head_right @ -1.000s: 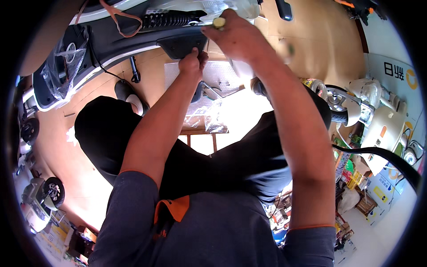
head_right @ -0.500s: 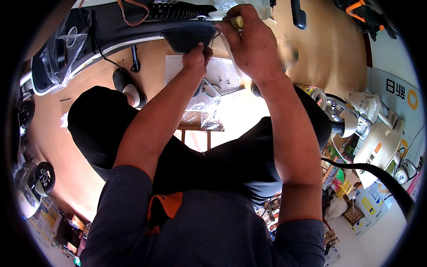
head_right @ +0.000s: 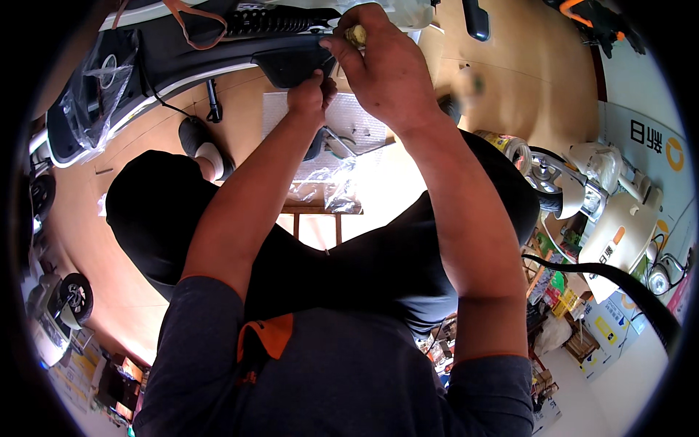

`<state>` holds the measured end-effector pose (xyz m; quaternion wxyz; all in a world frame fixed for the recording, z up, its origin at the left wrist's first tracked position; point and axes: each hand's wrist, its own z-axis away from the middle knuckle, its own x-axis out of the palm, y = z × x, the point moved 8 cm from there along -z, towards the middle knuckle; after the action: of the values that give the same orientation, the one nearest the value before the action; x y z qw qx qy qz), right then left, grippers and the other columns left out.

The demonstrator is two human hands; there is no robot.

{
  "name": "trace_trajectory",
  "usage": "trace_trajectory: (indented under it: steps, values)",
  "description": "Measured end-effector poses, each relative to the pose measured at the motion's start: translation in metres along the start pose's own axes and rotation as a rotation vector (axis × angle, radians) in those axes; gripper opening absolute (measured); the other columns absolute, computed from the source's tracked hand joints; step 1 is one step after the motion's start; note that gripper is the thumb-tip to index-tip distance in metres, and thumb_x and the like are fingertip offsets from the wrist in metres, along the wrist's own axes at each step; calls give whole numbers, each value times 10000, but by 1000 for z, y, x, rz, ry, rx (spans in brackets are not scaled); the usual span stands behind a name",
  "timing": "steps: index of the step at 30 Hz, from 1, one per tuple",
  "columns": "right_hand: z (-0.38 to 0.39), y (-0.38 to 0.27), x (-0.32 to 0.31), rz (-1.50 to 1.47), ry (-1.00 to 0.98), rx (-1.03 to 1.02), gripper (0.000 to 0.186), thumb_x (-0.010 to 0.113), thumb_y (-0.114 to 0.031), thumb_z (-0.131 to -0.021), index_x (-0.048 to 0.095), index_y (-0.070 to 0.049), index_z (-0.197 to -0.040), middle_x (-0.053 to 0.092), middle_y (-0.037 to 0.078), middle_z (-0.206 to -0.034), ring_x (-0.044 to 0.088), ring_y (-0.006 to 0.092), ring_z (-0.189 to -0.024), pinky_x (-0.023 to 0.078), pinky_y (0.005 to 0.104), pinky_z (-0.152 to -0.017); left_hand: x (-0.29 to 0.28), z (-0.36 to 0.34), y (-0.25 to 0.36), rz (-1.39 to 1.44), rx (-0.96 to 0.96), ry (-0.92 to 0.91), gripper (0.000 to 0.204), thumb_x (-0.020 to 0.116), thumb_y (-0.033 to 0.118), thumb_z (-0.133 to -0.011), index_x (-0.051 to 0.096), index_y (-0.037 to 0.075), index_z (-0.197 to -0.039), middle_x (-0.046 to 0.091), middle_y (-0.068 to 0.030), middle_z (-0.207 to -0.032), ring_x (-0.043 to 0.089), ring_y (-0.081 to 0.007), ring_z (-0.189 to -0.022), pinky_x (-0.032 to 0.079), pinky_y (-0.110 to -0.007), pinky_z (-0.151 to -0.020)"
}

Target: The person sits on the floor and uses a screwdriver to remove screws from a black plastic cover on a scooter. They then use red scissors to trim a small part of the cover.

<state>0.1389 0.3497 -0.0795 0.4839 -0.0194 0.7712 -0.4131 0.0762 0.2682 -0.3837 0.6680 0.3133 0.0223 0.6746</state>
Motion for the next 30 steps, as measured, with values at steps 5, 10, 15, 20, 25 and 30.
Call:
trace_trajectory:
  steps: [5, 10, 15, 20, 25, 30]
  values:
    - [-1, 1, 1, 7, 6, -16, 281, 713, -292, -1005, 601, -84, -1157, 756, 149, -1036, 735, 359, -985, 557, 401, -858, 2, -2, -1, 13, -4, -29, 113, 641, 99, -1018, 594, 4, -980, 631, -113, -702, 598, -206, -518, 472, -324, -457]
    - [-4, 1, 4, -10, 2, -18, 264, 708, -272, -1010, 597, -79, -1151, 763, 142, -1019, 739, 352, -975, 560, 393, -853, 3, 1, 1, -2, -5, -40, 118, 635, 97, -1020, 589, 2, -969, 623, -107, -702, 597, -208, -518, 462, -321, -452]
    - [-5, 2, 6, -5, -10, 22, 278, 710, -277, -1010, 592, -70, -1152, 764, 145, -1012, 739, 352, -971, 559, 396, -847, 3, 2, 1, 5, -16, -11, 125, 634, 107, -1025, 596, 10, -955, 625, -107, -709, 598, -207, -522, 462, -323, -451]
    - [-7, 2, 8, 7, 6, 5, 286, 712, -280, -1010, 590, -65, -1154, 762, 151, -1007, 738, 357, -959, 561, 399, -837, 1, -3, 0, -1, -5, -29, 119, 635, 109, -1026, 609, 8, -969, 635, -110, -717, 604, -207, -529, 465, -329, -446]
    - [-7, 4, 6, 9, 0, 60, 285, 714, -282, -1009, 591, -68, -1152, 758, 156, -1002, 739, 366, -948, 563, 403, -827, 3, 0, 1, -14, -4, -36, 117, 636, 108, -1026, 612, 1, -985, 643, -115, -725, 610, -207, -536, 474, -333, -445]
    - [-9, 5, 8, 9, 1, 30, 276, 711, -279, -1010, 594, -71, -1149, 757, 155, -998, 740, 364, -950, 561, 412, -833, 1, -3, 0, 22, -8, -44, 105, 640, 95, -1021, 602, 0, -994, 641, -113, -727, 611, -210, -536, 490, -332, -453]
